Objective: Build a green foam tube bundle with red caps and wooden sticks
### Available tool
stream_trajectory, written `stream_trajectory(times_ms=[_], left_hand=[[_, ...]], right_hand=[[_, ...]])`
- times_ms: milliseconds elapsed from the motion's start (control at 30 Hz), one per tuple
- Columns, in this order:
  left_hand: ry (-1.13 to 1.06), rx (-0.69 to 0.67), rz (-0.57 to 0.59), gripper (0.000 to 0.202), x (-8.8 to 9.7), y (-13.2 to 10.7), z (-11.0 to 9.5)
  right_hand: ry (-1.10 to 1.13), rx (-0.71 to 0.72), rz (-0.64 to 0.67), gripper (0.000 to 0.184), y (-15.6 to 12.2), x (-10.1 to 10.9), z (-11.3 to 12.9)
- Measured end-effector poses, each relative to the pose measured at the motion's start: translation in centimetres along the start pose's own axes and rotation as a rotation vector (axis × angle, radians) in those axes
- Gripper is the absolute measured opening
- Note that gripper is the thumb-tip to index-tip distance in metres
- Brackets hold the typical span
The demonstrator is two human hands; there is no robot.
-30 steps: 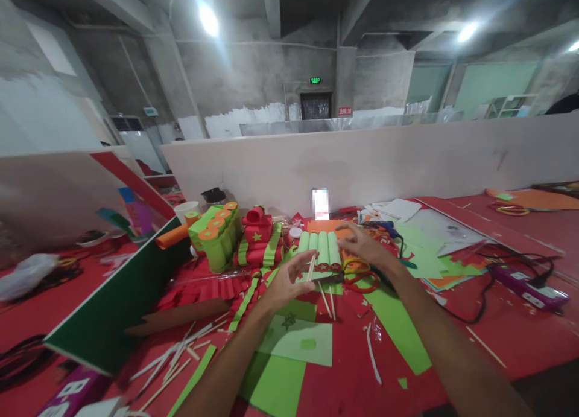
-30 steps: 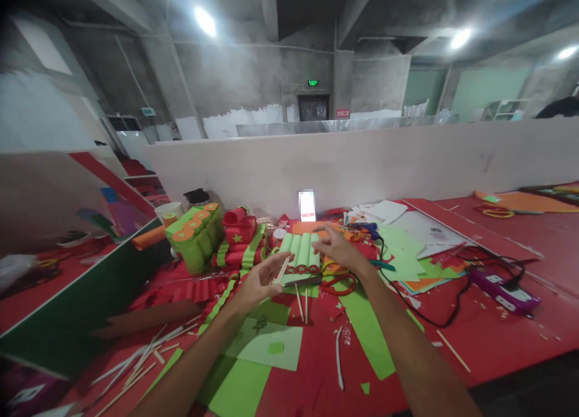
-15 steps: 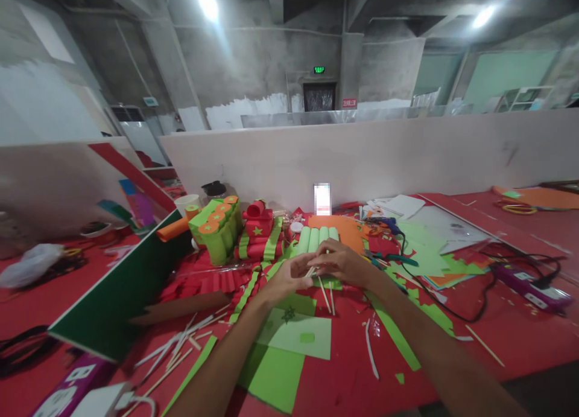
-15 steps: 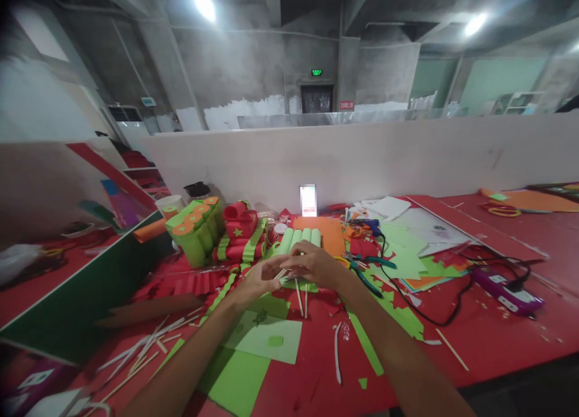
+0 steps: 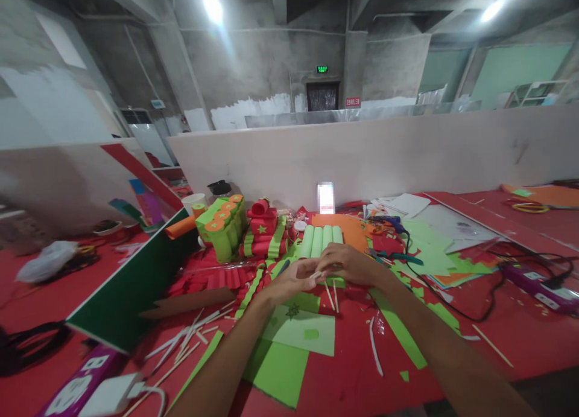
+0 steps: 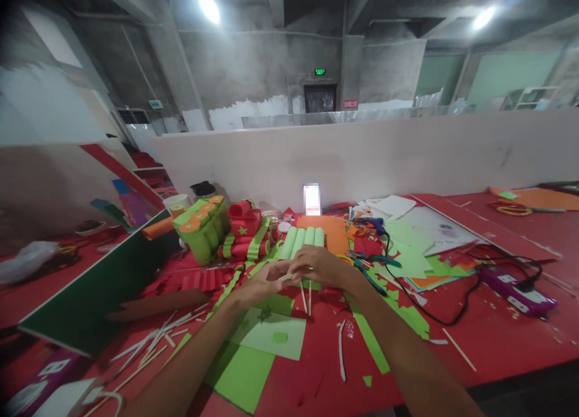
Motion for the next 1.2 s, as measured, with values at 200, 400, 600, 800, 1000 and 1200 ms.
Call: stream_trajectory(times_ms=[200, 400, 600, 800, 1000, 1200], left_hand=[[0.05, 0.084, 0.118, 0.063, -0.9, -0.3, 1.0], [0.084, 0.087, 0.113, 0.061, -0.8, -0.3, 1.1], [0.667, -0.259, -0.021, 0.035, 0.4, 0.3, -0.3], [1.137, -0.583, 0.236, 0.044, -2.3, -0.3, 0.9], [1.2, -0.648, 0.263, 0.025, -3.0, -0.4, 1.0], [1.26, -0.577, 0.258, 0.024, -3.0, -0.4, 1.0]], right_hand=[[0.092, -0.093, 0.153, 0.021, -0.4, -0.8, -0.3], [0.111, -0.203, 0.188, 0.018, -0.8, -0.6, -1.0], [0.134, -0.467, 0.131, 0.017, -2.0, 1.8, -5.1], [0.254, -0.636, 0.198, 0.018, -3.7, 1.7, -7.3], [0.293, -0.708, 0.265, 0.025, -4.2, 0.2, -7.5], [0.226, -0.713, 0.315, 0.024, -4.7, -0.9, -7.8]])
Point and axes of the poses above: each hand's wrist, its own y-axis towards the middle knuckle, its own x-axis out of the back of the hand, z = x × y, the point moved 8 cm from there along y, towards the middle knuckle, and after that the axes turned 13 degrees about -z, right-handed, at the moved point
